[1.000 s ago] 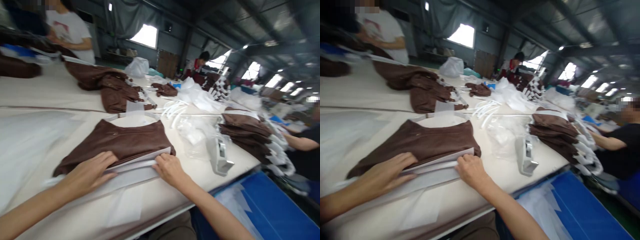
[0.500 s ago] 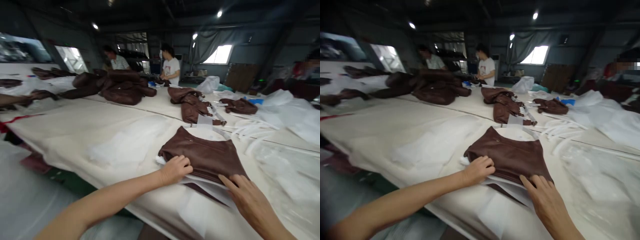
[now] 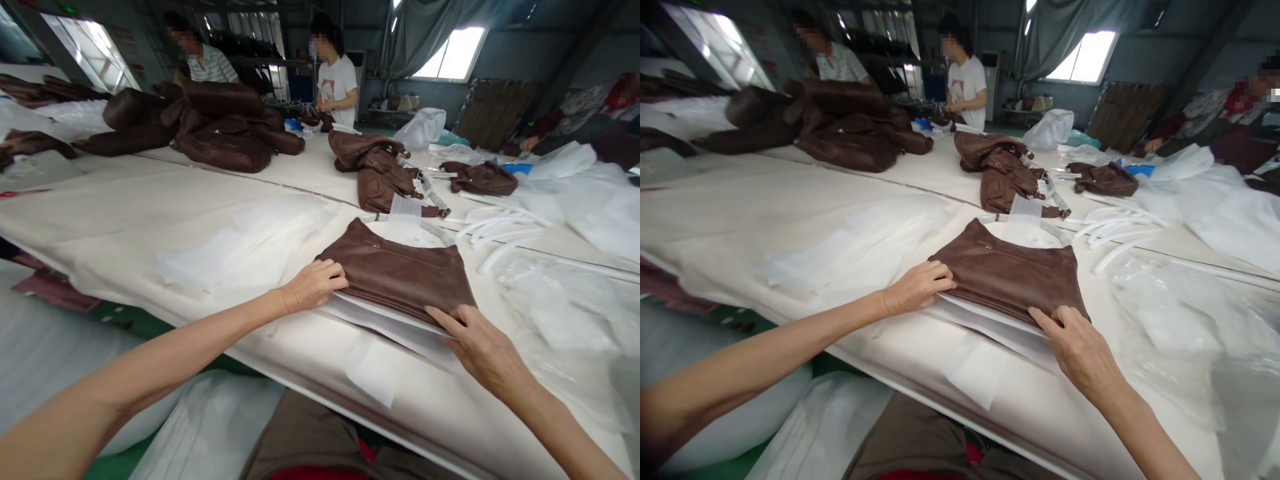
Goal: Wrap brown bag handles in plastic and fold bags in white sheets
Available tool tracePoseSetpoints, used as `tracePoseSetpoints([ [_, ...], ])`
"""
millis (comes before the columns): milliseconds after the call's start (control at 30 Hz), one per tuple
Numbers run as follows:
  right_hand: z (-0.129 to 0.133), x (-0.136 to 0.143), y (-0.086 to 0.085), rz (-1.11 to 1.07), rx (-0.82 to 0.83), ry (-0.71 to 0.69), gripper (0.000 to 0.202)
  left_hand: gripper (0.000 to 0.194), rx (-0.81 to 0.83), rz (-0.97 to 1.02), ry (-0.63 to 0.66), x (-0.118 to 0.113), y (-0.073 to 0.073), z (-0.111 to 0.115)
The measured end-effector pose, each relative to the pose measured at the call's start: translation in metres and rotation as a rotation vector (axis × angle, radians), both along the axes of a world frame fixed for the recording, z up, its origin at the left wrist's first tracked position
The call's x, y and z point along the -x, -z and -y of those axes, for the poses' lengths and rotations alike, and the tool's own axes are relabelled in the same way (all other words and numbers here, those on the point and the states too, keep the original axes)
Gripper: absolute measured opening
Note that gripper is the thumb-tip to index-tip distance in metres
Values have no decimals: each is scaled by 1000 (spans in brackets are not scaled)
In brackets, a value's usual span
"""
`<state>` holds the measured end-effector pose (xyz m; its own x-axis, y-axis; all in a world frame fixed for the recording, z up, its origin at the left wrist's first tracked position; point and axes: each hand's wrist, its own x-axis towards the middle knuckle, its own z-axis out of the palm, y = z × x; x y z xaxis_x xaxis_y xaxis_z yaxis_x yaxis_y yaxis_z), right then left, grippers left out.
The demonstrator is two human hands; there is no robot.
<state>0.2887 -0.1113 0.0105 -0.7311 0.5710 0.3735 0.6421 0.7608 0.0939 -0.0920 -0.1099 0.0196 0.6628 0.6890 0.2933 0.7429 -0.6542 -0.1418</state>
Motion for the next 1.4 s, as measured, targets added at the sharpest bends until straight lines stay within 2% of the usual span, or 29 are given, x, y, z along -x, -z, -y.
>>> tracePoseSetpoints([
  [100,2,-1,11,30,-35,-25,61,24,-63,23,-13,-2,16,6],
  [167,4,0,19,66,-54,-36,67,26,-55,39,-9,-2,16,11],
  [233,7,2,23,101,-58,-32,68,20,25,50,6,-3,2,14],
  [300,10,5,24,123,-62,-37,66,16,180,40,10,-7,-20,12],
  [367,12,7,23,133,-62,-35,64,24,303,27,-19,-19,-39,5],
  [433,14,9,23,141,-57,-25,64,33,297,49,-8,-38,-45,-5],
  [500,15,8,24,140,-53,-14,65,34,215,100,85,-57,-36,-16],
  [567,15,6,25,133,-41,-10,65,42,188,119,196,-71,-19,-25],
  [633,14,4,25,135,-14,-4,65,53,249,100,246,-75,-3,-30],
  [700,13,1,25,149,22,1,68,60,333,71,262,-72,3,-28],
  [867,10,-1,25,161,84,1,71,79,416,-37,298,-54,-7,-9],
  [967,10,0,17,156,111,-10,72,86,402,-87,273,-49,-11,2],
  [1100,16,5,-4,162,220,-61,64,90,347,-103,253,-50,-5,8],
  [1167,21,8,-11,196,220,-49,64,89,320,-113,243,-52,-1,8],
  [1267,26,12,-7,247,123,-3,63,83,269,-146,216,-54,6,11],
  [1400,19,14,5,187,41,-27,55,70,188,-150,199,-47,16,13],
])
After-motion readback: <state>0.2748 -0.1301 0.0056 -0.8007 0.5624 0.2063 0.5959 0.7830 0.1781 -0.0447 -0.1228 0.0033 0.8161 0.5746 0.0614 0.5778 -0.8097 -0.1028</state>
